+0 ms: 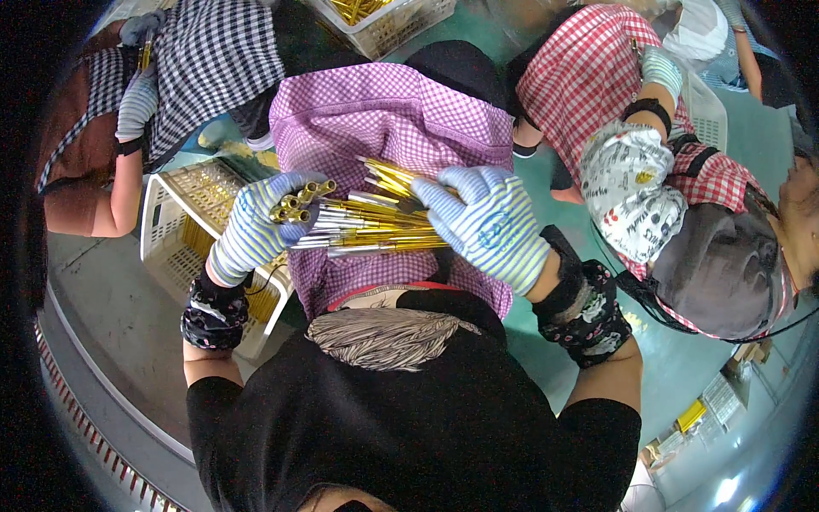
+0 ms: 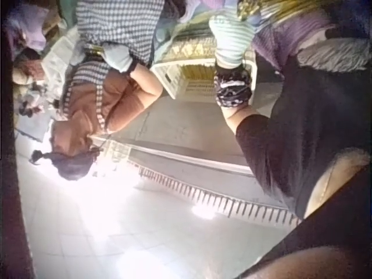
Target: Sorting gold-colored tubes and placing them into plastic crates.
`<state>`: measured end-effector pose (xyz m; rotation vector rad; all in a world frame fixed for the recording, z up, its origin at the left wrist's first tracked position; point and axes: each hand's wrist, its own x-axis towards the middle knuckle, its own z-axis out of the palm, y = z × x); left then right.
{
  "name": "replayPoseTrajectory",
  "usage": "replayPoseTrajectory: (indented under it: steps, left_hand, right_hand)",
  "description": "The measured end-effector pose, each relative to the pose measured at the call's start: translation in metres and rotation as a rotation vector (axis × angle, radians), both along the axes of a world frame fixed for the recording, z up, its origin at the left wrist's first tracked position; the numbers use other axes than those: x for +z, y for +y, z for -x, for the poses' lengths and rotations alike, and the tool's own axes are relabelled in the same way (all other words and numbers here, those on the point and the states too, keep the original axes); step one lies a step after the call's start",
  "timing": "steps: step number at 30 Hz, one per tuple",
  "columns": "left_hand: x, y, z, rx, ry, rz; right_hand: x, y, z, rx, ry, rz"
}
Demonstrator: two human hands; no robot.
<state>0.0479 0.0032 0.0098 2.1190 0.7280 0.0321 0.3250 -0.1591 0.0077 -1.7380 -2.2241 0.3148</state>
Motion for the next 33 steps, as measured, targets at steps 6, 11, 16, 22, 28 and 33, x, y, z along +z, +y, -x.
replayPoseTrajectory:
  steps: [6, 11, 16, 22, 28, 33]
  left_hand:
    - [-0.005, -0.007, -0.008, -0.020, -0.041, 0.063]
    - [-0.007, -0.009, -0.019, -0.113, 0.071, 0.054]
    - [-0.017, -0.015, -0.039, -0.334, -0.215, -0.170]
    - [-0.016, -0.023, -0.044, -0.462, -0.057, -0.261]
    - [-0.003, -0.013, -0.037, -0.536, -0.032, -0.426]
    - [0.025, -0.005, -0.037, -0.422, -0.107, -0.712]
  right_hand:
    - [-0.024, -0.005, 0.026, 0.048, -0.116, 0.281]
    - [-0.039, 0.000, 0.035, -0.012, -0.011, 0.419]
    - [-0.033, 0.011, 0.032, 0.043, 0.077, 0.546]
    - [-0.029, 0.002, 0.030, 0.047, 0.100, 0.461]
    - [-0.018, -0.007, 0.018, 0.056, 0.093, 0.383]
    - [-0.013, -0.009, 0.015, -0.043, 0.256, 0.348]
